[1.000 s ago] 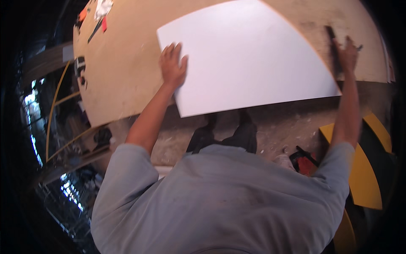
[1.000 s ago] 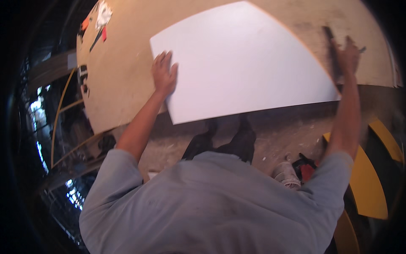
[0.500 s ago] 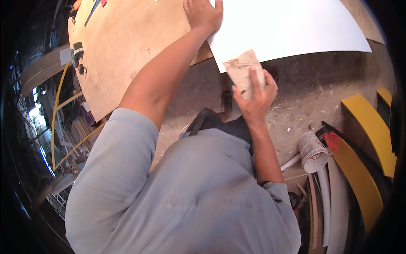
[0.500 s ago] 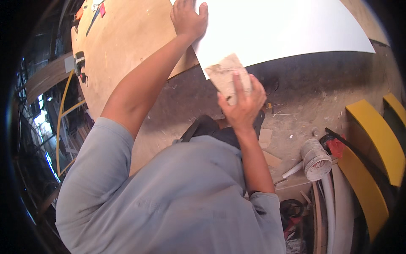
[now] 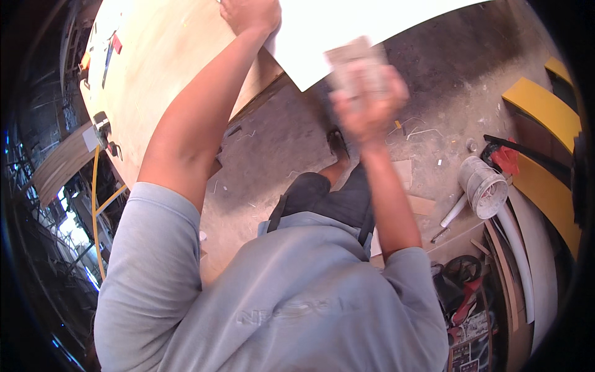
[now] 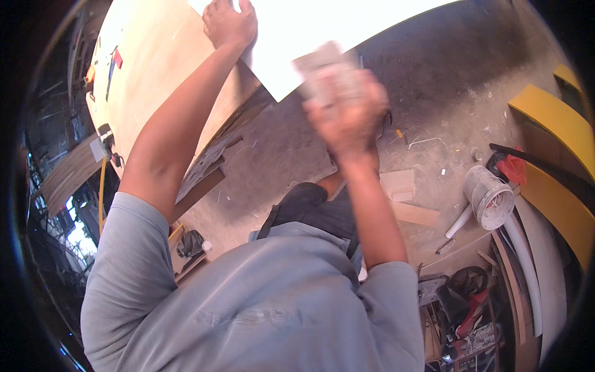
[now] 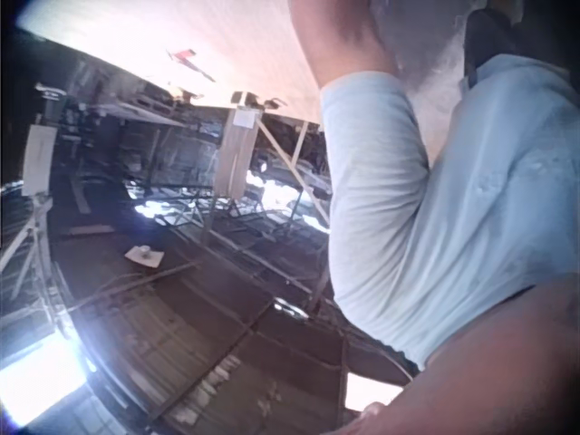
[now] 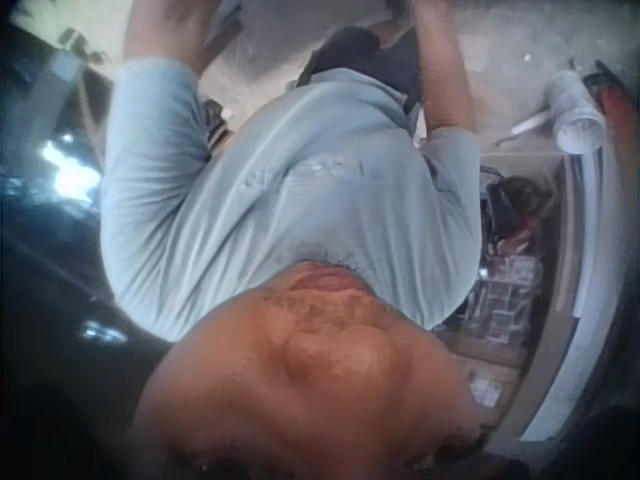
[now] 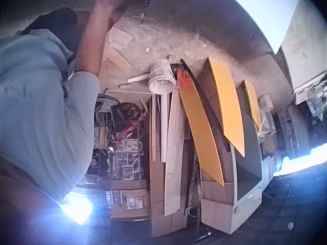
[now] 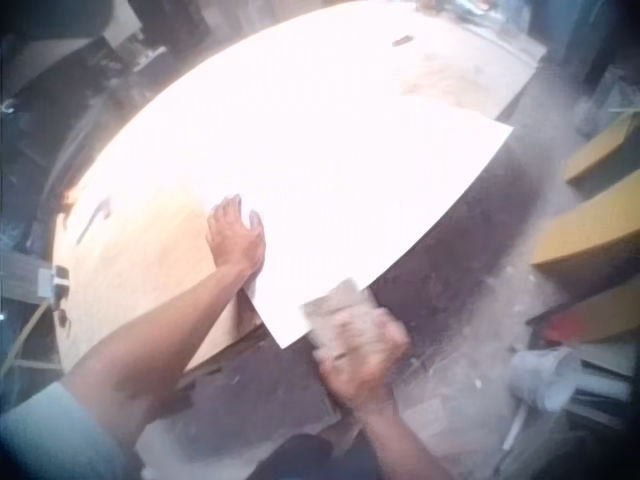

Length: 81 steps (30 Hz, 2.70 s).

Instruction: The person trims the excess material from the edges of a yellow board using a blade and then rubs the edges with a sanding block while turning the board over on a wooden table.

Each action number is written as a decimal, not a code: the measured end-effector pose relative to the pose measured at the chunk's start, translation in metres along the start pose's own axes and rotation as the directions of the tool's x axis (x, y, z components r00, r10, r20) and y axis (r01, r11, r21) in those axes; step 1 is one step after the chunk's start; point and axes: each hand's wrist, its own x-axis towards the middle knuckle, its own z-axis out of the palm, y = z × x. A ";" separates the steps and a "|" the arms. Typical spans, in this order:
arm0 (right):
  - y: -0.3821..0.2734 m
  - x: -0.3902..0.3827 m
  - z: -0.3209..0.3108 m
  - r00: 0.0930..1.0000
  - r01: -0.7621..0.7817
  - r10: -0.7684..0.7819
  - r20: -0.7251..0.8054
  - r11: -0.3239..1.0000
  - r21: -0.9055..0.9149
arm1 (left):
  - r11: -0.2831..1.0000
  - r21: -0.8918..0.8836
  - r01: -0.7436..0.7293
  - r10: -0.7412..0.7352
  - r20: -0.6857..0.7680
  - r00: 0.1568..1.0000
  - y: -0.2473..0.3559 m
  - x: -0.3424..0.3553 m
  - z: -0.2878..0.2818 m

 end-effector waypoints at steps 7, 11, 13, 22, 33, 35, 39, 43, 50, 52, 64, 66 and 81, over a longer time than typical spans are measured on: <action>0.101 0.030 -0.002 0.987 -0.154 0.148 -0.065 0.983 -0.103 | 0.995 -0.060 -0.080 0.078 -0.024 0.997 -0.014 0.003 0.012; 0.022 0.030 -0.012 0.975 0.171 -0.166 0.145 0.985 -0.021 | 0.993 -0.016 -0.114 0.114 -0.047 0.992 -0.019 0.007 0.023; 0.056 0.045 -0.012 0.988 0.130 -0.125 0.091 0.990 -0.057 | 0.996 -0.024 -0.086 0.086 -0.002 0.996 -0.016 0.006 0.016; 0.115 0.109 -0.034 0.984 0.162 -0.156 0.083 0.985 -0.066 | 0.997 -0.009 -0.081 0.082 0.037 0.996 -0.013 0.007 0.013; 0.251 0.186 -0.065 0.979 0.164 -0.158 0.126 0.986 -0.039 | 0.993 0.046 -0.111 0.108 0.076 0.991 -0.005 0.006 0.007; 0.318 0.223 -0.082 0.999 -0.035 0.035 -0.003 0.989 -0.143 | 0.989 0.044 -0.140 0.136 0.071 0.988 0.003 0.010 0.009; 0.289 0.216 -0.076 0.996 0.055 -0.053 0.072 0.998 -0.030 | 0.984 0.046 -0.170 0.166 0.080 0.983 0.004 0.015 0.011; 0.340 0.239 -0.085 0.991 0.118 -0.109 0.078 0.987 -0.109 | 0.987 0.063 -0.148 0.141 0.101 0.985 0.004 0.010 0.006; 0.319 0.261 -0.095 0.946 0.274 -0.255 0.202 0.959 -0.073 | 0.984 0.056 -0.170 0.165 0.089 0.982 0.006 0.012 0.006; 0.362 0.274 -0.089 0.966 0.253 -0.250 0.066 0.966 -0.058 | 0.986 0.070 -0.153 0.147 0.095 0.985 0.006 0.012 0.004; 0.471 0.310 -0.096 0.944 -0.307 0.265 -0.199 0.924 -0.226 | 0.982 0.069 -0.177 0.170 0.099 0.980 0.009 0.016 0.004; 0.472 0.324 -0.103 0.938 -0.275 0.236 -0.255 0.952 -0.131 | 0.983 0.069 -0.169 0.162 0.092 0.982 0.009 0.015 0.004; 0.401 0.296 -0.055 0.942 -0.256 0.248 -0.228 0.967 -0.007 | 0.980 0.048 -0.192 0.187 0.091 0.978 0.007 0.017 0.008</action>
